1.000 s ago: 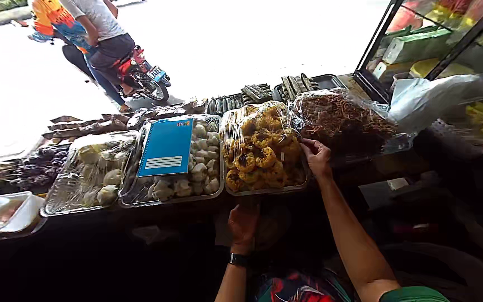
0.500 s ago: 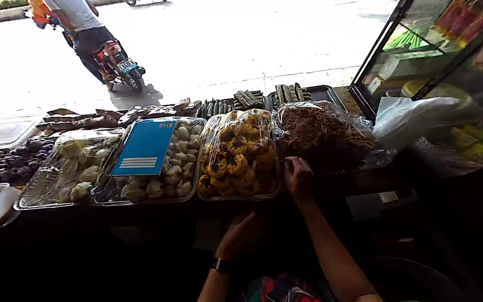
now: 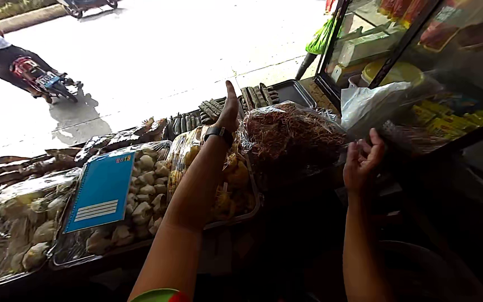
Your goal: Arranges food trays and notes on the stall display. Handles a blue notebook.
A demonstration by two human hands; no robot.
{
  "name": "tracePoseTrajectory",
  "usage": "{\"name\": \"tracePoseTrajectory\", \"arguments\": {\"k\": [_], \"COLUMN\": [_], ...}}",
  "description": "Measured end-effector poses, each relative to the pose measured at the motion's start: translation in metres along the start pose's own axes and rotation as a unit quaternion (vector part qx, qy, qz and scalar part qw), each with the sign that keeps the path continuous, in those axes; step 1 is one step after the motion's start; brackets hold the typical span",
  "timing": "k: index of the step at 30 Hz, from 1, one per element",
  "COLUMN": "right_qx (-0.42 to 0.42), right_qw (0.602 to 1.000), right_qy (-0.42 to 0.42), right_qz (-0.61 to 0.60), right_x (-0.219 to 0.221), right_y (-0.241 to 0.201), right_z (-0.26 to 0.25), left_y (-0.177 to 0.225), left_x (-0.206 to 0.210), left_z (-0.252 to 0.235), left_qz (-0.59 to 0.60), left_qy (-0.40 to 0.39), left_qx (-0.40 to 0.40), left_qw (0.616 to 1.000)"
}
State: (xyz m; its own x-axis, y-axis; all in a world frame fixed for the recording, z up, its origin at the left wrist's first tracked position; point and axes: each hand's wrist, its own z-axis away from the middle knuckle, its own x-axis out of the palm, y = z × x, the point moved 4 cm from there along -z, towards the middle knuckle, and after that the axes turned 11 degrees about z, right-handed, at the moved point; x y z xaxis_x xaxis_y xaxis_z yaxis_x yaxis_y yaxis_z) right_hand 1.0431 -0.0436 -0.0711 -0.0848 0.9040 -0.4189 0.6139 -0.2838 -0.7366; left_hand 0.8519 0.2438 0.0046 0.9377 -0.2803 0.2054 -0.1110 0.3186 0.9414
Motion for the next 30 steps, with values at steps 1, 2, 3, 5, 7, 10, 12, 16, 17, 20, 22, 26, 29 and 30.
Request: {"name": "tracePoseTrajectory", "arguments": {"k": [1, 2, 3, 5, 7, 10, 12, 16, 17, 20, 22, 26, 29, 30], "right_qx": [0.002, 0.009, 0.019, 0.078, 0.215, 0.379, 0.375, 0.26, 0.25, 0.261, 0.273, 0.279, 0.251, 0.24], "right_qw": [0.998, 0.995, 0.995, 0.993, 0.965, 0.878, 0.839, 0.676, 0.649, 0.629, 0.632, 0.642, 0.65, 0.653], "right_qy": [-0.066, -0.098, -0.096, -0.091, -0.141, -0.265, -0.375, -0.666, -0.69, -0.675, -0.644, -0.603, -0.604, -0.606], "right_qz": [0.001, 0.002, 0.009, 0.003, -0.056, -0.128, -0.121, -0.179, -0.201, -0.283, -0.334, -0.382, -0.388, -0.385], "right_x": [0.003, 0.002, -0.001, -0.008, -0.001, 0.022, 0.038, 0.055, 0.059, 0.07, 0.08, 0.083, 0.085, 0.087], "right_y": [0.009, 0.015, 0.022, 0.04, 0.062, 0.065, 0.051, 0.003, -0.012, -0.04, -0.054, -0.065, -0.06, -0.058], "right_z": [0.006, 0.017, 0.031, 0.064, 0.1, 0.136, 0.156, 0.199, 0.206, 0.216, 0.211, 0.208, 0.202, 0.2], "left_y": [-0.008, -0.011, -0.008, 0.012, 0.046, 0.068, 0.011, -0.18, -0.21, -0.239, -0.224, -0.211, -0.214, -0.215], "left_x": [0.005, 0.008, 0.009, 0.008, -0.005, -0.037, -0.076, -0.171, -0.193, -0.232, -0.242, -0.238, -0.231, -0.228], "left_z": [-0.014, -0.023, -0.029, -0.026, 0.007, 0.111, 0.186, 0.27, 0.276, 0.274, 0.253, 0.223, 0.221, 0.22], "left_qz": [-0.011, -0.014, -0.005, 0.027, 0.075, 0.085, 0.034, -0.053, -0.018, 0.217, 0.326, 0.361, 0.389, 0.396], "left_qy": [0.008, 0.009, 0.008, 0.023, 0.003, -0.176, -0.348, -0.301, -0.172, 0.079, 0.111, 0.177, 0.176, 0.172], "left_qx": [-0.008, -0.012, -0.01, 0.028, 0.114, 0.196, 0.143, -0.181, -0.187, -0.051, 0.036, 0.067, 0.091, 0.095], "left_qw": [1.0, 1.0, 1.0, 0.999, 0.991, 0.961, 0.926, 0.935, 0.967, 0.972, 0.938, 0.913, 0.9, 0.897]}}
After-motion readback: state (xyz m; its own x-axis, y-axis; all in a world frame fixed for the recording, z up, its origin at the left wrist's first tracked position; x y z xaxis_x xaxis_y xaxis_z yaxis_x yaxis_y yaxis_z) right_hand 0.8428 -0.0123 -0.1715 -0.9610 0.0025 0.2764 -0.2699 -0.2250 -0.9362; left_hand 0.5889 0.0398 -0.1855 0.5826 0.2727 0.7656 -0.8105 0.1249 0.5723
